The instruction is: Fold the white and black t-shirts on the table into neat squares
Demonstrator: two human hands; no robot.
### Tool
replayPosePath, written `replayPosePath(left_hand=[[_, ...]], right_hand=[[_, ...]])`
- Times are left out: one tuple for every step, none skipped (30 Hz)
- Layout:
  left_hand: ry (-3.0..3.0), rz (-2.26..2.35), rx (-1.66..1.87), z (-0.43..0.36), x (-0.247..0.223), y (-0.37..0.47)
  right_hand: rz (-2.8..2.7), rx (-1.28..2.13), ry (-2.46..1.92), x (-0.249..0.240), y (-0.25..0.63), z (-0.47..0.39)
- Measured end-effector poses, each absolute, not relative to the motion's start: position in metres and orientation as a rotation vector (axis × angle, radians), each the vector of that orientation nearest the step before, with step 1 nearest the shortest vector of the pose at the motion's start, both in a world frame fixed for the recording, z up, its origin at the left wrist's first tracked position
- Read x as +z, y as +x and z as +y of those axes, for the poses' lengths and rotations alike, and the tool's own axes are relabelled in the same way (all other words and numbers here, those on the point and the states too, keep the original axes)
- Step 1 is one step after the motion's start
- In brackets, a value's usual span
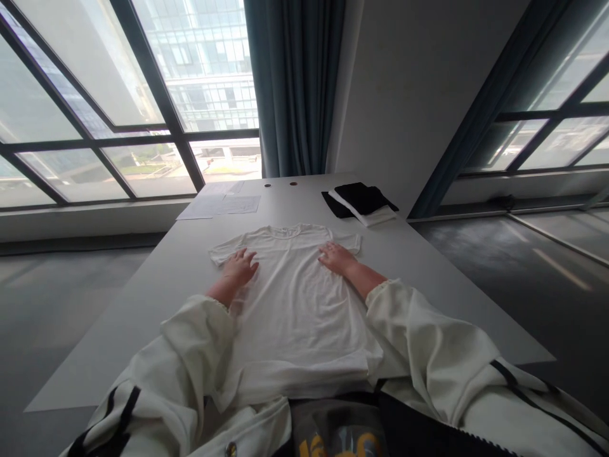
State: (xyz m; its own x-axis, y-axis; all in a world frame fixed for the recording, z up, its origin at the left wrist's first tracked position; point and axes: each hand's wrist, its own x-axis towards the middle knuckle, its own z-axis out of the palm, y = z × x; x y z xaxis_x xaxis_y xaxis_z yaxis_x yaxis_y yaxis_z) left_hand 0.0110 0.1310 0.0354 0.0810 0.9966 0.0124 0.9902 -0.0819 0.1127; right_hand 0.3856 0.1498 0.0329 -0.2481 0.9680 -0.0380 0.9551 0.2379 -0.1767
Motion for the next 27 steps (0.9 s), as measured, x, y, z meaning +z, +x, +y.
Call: replayPosePath(left_hand=[[2.196,2.120,0.110,0.141,0.030,0.012],[2.142,2.156,0.102,0.148,0.025,0.011],[2.091,2.187,0.101,0.154,0.019,0.010],[2.048,2.212,0.107,0.159,0.014,0.007],[2.017,2.234,0.118,0.163,0.009,0.004],[1.988,2.251,0.128,0.167,0.005,0.002],[1.965,2.263,0.135,0.171,0.003,0.000],[1.949,2.271,0.136,0.175,0.001,-0.001],[1.936,2.279,0.136,0.180,0.000,-0.002],[1.923,2.286,0.131,0.184,0.000,-0.003],[1.911,2.296,0.124,0.189,0.000,-0.003],[1.900,2.306,0.117,0.195,0.000,-0.003],[1.893,2.316,0.115,0.200,0.001,-0.003],[1.887,2.324,0.114,0.205,0.001,-0.003],[1.881,2.331,0.111,0.210,0.002,-0.003],[1.876,2.338,0.107,0.215,0.002,-0.004],[1.869,2.346,0.099,0.219,0.003,-0.004],[1.861,2.352,0.085,0.224,0.003,-0.004],[1.853,2.358,0.069,0.229,0.004,-0.004],[1.845,2.362,0.052,0.234,0.004,-0.004],[1.838,2.364,0.039,0.239,0.005,-0.003],[1.832,2.366,0.030,0.244,0.006,-0.004],[1.827,2.368,0.024,0.249,0.006,-0.004],[1.824,2.371,0.021,0.254,0.006,-0.004],[1.822,2.377,0.018,0.258,0.007,-0.005],[1.822,2.382,0.014,0.262,0.007,-0.007],[1.826,2.386,0.012,0.266,0.007,-0.008]], right_hand=[[-2.390,0.278,-1.965,0.027,0.384,0.158],[-2.372,0.294,-2.027,0.022,0.383,0.164],[-2.358,0.293,-2.062,0.015,0.384,0.170],[-2.348,0.279,-2.080,0.009,0.386,0.174],[-2.340,0.265,-2.096,0.003,0.388,0.178],[-2.335,0.252,-2.107,-0.002,0.390,0.182],[-2.333,0.242,-2.111,-0.007,0.391,0.187],[-2.332,0.235,-2.111,-0.011,0.392,0.192],[-2.328,0.229,-2.113,-0.013,0.392,0.198],[-2.324,0.225,-2.116,-0.015,0.391,0.204],[-2.321,0.221,-2.120,-0.017,0.391,0.211],[-2.318,0.217,-2.124,-0.017,0.390,0.217],[-2.316,0.216,-2.129,-0.017,0.389,0.222],[-2.316,0.217,-2.133,-0.017,0.388,0.228],[-2.315,0.220,-2.136,-0.017,0.387,0.233],[-2.311,0.226,-2.143,-0.016,0.386,0.238],[-2.306,0.234,-2.154,-0.015,0.385,0.242],[-2.300,0.244,-2.167,-0.015,0.384,0.247],[-2.293,0.254,-2.179,-0.014,0.383,0.251],[-2.286,0.259,-2.191,-0.013,0.382,0.255],[-2.278,0.259,-2.200,-0.013,0.380,0.259],[-2.268,0.255,-2.207,-0.012,0.379,0.263],[-2.257,0.247,-2.214,-0.012,0.378,0.266],[-2.245,0.237,-2.220,-0.013,0.377,0.268],[-2.235,0.230,-2.226,-0.013,0.376,0.270],[-2.229,0.227,-2.231,-0.012,0.376,0.271],[-2.227,0.233,-2.234,-0.012,0.376,0.272]])
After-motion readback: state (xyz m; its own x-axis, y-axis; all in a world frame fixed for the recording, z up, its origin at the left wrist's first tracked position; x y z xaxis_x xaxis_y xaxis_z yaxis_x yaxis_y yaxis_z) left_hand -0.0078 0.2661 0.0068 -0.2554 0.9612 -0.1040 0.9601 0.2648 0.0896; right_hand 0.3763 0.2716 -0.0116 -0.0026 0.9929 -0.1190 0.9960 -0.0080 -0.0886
